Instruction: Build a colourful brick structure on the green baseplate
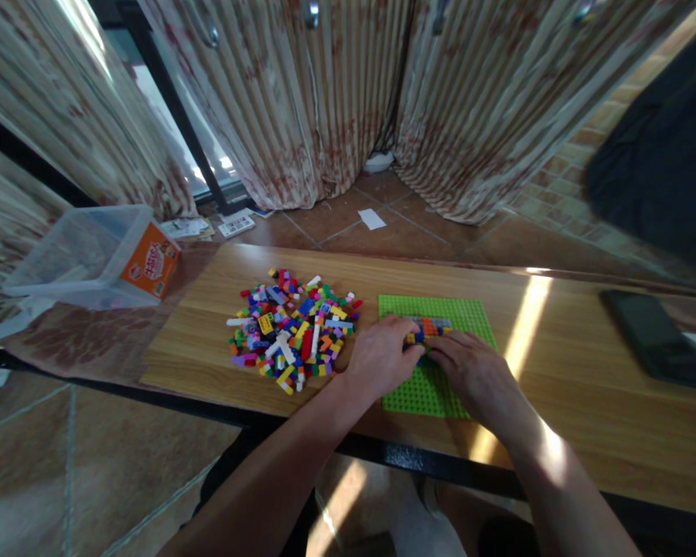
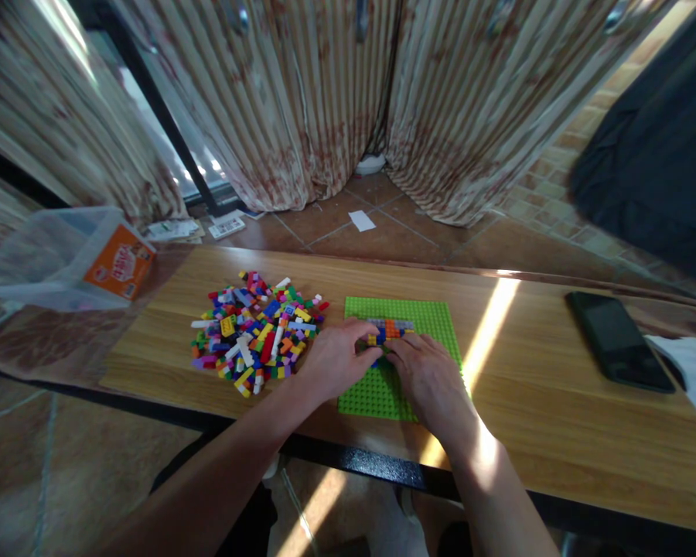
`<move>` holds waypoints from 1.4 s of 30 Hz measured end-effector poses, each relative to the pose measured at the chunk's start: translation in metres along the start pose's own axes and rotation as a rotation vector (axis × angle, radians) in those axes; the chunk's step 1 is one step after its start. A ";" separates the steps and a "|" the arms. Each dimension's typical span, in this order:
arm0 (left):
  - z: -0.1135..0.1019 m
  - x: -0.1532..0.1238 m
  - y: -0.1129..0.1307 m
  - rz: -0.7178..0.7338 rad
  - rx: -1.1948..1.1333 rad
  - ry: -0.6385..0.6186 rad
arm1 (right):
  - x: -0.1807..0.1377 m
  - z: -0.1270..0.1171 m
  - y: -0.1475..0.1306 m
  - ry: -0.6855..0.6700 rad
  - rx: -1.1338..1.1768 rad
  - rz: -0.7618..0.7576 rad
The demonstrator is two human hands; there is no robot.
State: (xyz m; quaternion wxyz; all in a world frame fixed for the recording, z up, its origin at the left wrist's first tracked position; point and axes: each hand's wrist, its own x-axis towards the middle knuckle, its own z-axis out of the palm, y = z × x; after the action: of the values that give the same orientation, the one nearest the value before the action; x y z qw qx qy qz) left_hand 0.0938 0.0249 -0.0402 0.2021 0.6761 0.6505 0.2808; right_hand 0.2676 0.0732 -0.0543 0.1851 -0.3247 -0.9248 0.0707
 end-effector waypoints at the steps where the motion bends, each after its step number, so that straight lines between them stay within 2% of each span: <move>1: 0.000 -0.001 0.000 0.020 0.000 -0.014 | -0.001 0.000 0.001 -0.003 0.012 -0.001; 4: 0.000 -0.002 0.000 0.046 -0.001 -0.046 | -0.005 -0.002 0.007 0.009 0.038 0.025; 9: -0.003 -0.001 0.000 0.007 0.009 -0.047 | -0.011 -0.005 0.017 0.039 0.030 0.077; 19: -0.004 0.000 -0.001 0.000 0.055 -0.061 | -0.007 -0.008 0.014 -0.044 -0.119 -0.061; 30: 0.000 -0.001 -0.002 0.021 0.021 -0.029 | -0.007 -0.011 0.018 -0.090 -0.154 -0.024; 36: 0.005 -0.005 0.001 0.070 0.037 -0.074 | -0.009 -0.013 0.021 -0.107 -0.177 0.009; 42: 0.008 -0.006 0.003 0.097 0.080 -0.078 | -0.008 -0.010 0.018 -0.086 -0.167 -0.026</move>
State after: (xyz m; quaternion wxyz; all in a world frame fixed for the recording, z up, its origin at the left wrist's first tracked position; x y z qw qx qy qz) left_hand 0.1014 0.0191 -0.0451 0.1861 0.7249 0.6194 0.2374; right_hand 0.2877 0.0825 -0.0516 0.1184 -0.3235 -0.9388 0.0045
